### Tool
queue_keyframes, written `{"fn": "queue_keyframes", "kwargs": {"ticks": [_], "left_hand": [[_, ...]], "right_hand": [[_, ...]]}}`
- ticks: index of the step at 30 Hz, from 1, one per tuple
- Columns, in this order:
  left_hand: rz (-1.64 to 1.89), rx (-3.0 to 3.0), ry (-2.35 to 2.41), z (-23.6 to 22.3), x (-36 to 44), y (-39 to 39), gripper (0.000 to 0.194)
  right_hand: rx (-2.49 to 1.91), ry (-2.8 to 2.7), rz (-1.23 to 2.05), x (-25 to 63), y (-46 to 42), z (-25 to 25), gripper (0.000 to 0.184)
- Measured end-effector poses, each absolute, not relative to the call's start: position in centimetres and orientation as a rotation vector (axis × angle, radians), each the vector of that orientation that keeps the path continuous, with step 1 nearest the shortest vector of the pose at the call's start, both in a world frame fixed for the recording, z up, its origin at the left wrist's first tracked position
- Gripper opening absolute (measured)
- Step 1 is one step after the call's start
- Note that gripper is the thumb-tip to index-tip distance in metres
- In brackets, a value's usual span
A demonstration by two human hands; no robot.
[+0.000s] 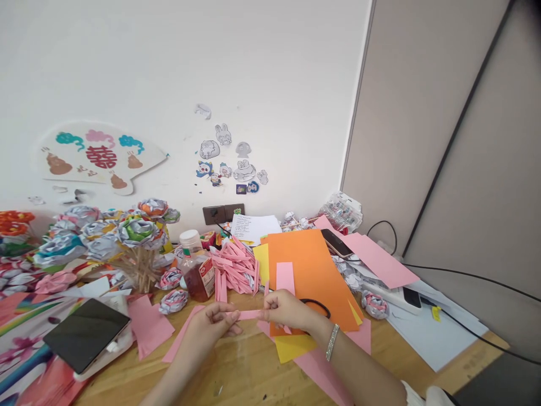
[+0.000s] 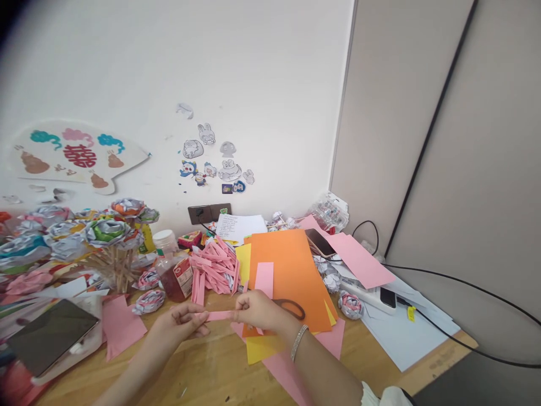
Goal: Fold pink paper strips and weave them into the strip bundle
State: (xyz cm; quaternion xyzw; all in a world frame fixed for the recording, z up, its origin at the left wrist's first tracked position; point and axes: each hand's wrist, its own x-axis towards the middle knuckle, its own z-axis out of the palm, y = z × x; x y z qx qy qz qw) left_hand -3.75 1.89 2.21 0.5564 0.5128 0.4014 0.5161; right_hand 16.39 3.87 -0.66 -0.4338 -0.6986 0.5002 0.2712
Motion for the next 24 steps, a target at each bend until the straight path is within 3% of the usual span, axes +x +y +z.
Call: {"fn": "queue_keyframes", "kwargs": {"ticks": [8,24], "left_hand": [[0.887,1.324,1.197,1.8,-4.6,2.7,0.03],[0.845,1.456,1.058,1.7,-4.8,2.6,0.032]], "right_hand": [[-0.953,-1.913,1.319,16.9,3.4,1.3,0.028],[-0.959,-1.766,1.372,17.1,3.2,2.2,0.029]]}}
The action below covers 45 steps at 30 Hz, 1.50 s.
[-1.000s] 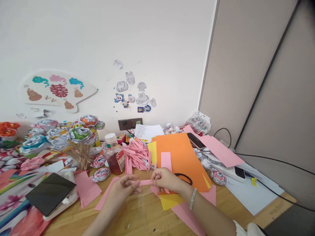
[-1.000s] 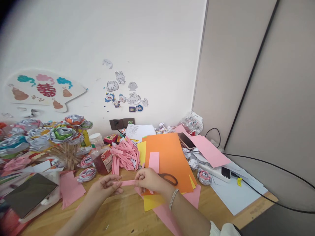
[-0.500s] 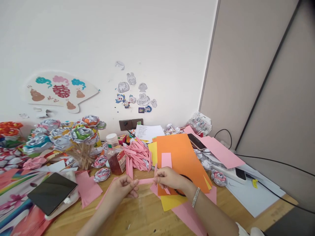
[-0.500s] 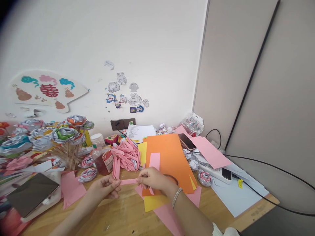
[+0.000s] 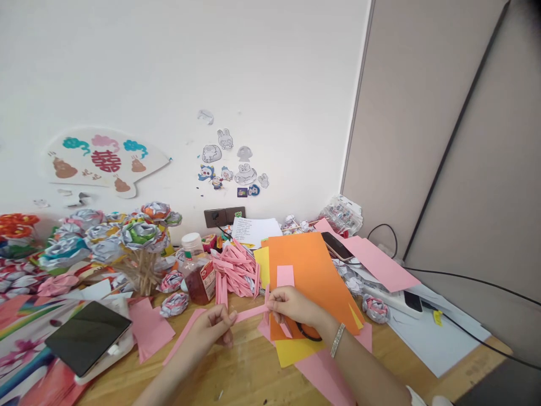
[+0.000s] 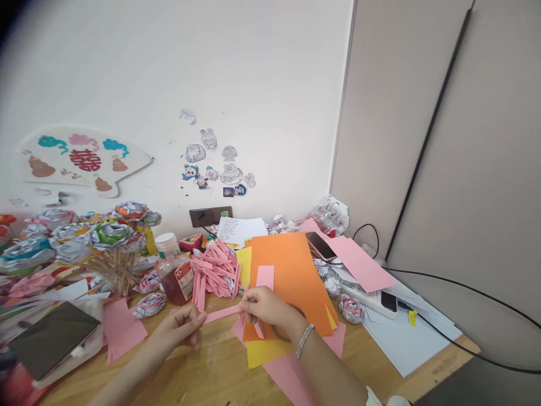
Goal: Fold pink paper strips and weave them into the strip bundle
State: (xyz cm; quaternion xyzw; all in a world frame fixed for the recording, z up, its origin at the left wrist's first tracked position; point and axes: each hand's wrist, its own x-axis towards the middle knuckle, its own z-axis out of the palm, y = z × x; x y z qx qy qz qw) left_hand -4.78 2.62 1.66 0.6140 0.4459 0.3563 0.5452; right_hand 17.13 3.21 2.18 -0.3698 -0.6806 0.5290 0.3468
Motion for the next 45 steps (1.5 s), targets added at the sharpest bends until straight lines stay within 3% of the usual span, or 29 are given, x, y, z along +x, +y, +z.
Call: {"fn": "queue_keyframes", "kwargs": {"ticks": [14,30,40,45], "left_hand": [[0.934,1.343,0.836,2.1,-4.5,2.0,0.03],[1.054,1.293,1.028,2.5,-4.3,2.1,0.033],[1.106,1.674,1.364,3.0,-4.1,1.7,0.04],[1.071,1.58,1.274,2.5,-3.9,2.0,0.039]], "right_hand": [[-0.93,-1.87,1.513,16.0,3.8,-0.8,0.032],[-0.959,-1.949,1.408,15.6,2.9,0.0,0.031],[-0.927,-2.028,1.299,15.3,2.0,1.1,0.027],[-0.918,-1.979,1.252,15.1,2.0,0.8,0.026]]}}
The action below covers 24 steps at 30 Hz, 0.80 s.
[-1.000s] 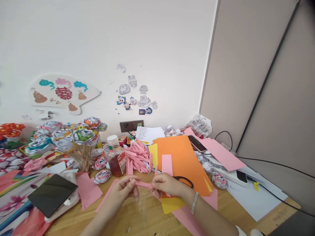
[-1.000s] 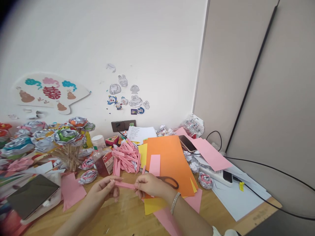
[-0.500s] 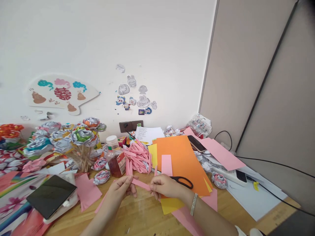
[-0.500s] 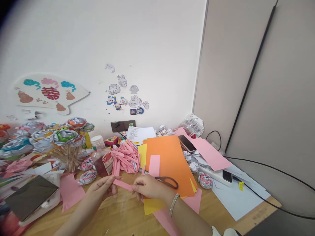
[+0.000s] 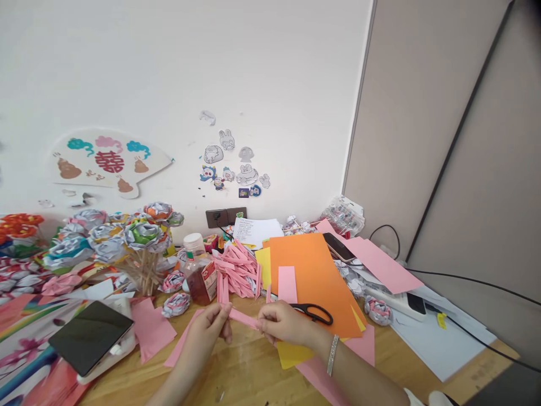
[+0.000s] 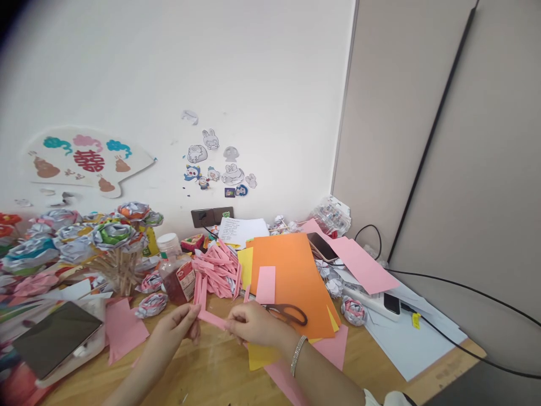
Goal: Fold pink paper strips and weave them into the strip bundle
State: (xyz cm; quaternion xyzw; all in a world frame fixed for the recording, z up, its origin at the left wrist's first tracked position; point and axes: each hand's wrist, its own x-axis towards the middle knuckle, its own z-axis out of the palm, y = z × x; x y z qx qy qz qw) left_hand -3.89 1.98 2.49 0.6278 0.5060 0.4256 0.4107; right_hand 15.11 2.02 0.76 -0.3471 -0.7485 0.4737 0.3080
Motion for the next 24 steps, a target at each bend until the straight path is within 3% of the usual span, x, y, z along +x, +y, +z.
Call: {"fn": "queue_keyframes", "kwargs": {"ticks": [6,13,19,24], "left_hand": [[1.081,1.675,1.287,2.5,-3.5,1.5,0.034],[1.093,1.549,1.25,2.5,-3.3,1.1,0.037],[1.163,1.412,1.267,2.3,-3.5,1.5,0.039],[1.195,1.367,1.292,1.6,-3.5,2.1,0.041]], "right_hand": [[-0.897,-1.906,1.406,14.6,2.1,0.2,0.027],[-0.977,-1.951,1.239,14.4,2.3,0.2,0.034],[-0.956,-1.943,1.22,14.9,2.6,0.3,0.044],[-0.891,-1.894,1.308,14.9,2.6,0.2,0.042]]}}
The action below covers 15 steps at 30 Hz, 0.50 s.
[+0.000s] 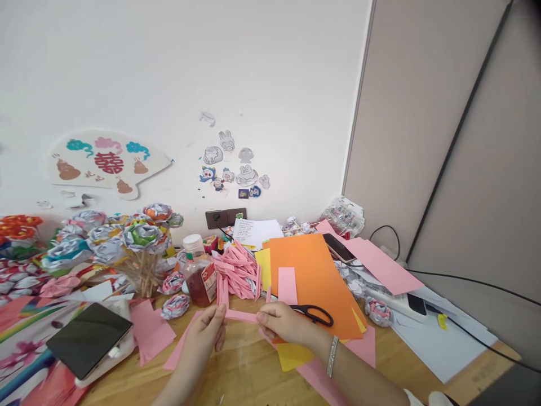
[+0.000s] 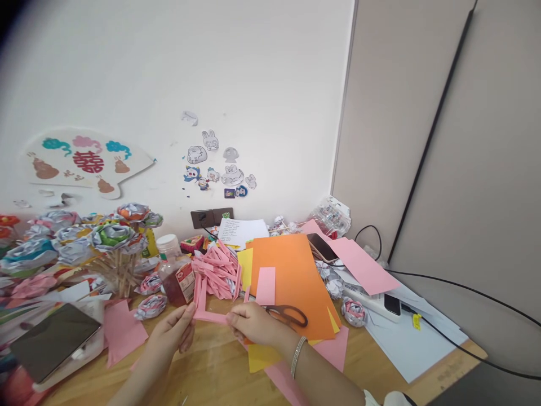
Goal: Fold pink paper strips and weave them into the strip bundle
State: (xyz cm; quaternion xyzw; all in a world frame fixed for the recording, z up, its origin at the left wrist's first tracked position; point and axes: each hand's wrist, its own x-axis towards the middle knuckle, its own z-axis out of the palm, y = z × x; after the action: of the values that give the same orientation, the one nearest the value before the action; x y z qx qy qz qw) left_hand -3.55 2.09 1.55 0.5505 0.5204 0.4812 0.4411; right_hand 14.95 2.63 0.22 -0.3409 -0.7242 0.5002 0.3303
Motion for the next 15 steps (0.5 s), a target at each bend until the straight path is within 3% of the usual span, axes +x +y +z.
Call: {"fn": "queue_keyframes", "kwargs": {"ticks": [15], "left_hand": [[1.22,1.3,1.196,0.5,-4.2,3.1,0.042]], "right_hand": [[-0.996,-1.503,1.453,15.1,3.9,-0.6,0.014]]}}
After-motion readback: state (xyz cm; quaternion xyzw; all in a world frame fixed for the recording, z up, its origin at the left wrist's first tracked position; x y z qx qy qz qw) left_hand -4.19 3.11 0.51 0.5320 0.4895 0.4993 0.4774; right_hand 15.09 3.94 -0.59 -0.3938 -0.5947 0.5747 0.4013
